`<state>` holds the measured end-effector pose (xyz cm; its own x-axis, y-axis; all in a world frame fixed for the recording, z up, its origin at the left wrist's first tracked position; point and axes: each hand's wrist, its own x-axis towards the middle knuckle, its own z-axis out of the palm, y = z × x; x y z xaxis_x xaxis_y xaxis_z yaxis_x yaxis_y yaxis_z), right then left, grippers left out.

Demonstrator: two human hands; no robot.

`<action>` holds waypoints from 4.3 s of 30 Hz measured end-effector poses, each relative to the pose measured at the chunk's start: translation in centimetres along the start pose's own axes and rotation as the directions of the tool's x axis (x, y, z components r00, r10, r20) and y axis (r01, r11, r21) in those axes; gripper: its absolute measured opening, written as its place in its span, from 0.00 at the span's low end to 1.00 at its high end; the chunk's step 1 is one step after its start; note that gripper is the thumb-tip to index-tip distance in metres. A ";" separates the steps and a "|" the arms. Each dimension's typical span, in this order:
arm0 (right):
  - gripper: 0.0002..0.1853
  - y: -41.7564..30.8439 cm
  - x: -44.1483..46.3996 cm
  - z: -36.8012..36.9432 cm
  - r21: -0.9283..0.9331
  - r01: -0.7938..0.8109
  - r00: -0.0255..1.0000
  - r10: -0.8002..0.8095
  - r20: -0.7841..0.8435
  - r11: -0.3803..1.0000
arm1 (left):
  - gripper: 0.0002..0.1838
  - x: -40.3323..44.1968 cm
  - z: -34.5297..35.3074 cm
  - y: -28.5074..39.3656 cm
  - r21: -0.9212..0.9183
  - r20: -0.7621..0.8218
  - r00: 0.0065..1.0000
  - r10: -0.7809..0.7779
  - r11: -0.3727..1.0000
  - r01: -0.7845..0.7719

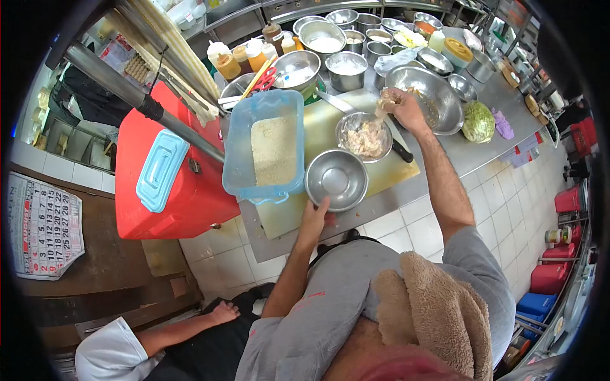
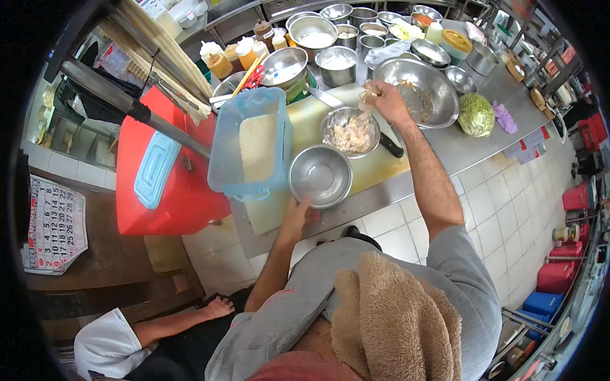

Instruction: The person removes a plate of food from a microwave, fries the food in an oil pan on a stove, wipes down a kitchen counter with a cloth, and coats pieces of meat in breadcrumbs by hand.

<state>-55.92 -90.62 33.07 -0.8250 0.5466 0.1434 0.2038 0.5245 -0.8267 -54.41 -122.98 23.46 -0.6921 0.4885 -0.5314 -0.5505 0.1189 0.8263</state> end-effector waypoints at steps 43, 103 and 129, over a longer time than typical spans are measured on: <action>0.17 -7.7 -2.9 3.0 -0.085 0.436 0.897 -0.425 0.122 0.896 | 0.44 19.1 -11.9 17.6 0.883 0.468 0.868 0.166 -0.121 -0.454; 0.03 8.3 16.4 13.9 0.836 -0.152 0.672 0.676 -0.304 0.527 | 0.11 15.3 -7.5 19.5 0.789 0.477 0.829 0.293 0.272 -0.551; 0.04 6.2 7.3 -13.1 0.923 0.269 0.735 0.561 -0.381 0.275 | 0.16 18.8 -9.7 16.4 0.841 0.540 0.792 -0.284 0.176 -0.511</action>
<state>-53.76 -74.85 36.09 -0.2911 0.9446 -0.1514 -0.6524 -0.3118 -0.6908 -80.99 -120.25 25.24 -0.1397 0.8202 -0.5548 0.6497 0.4988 0.5737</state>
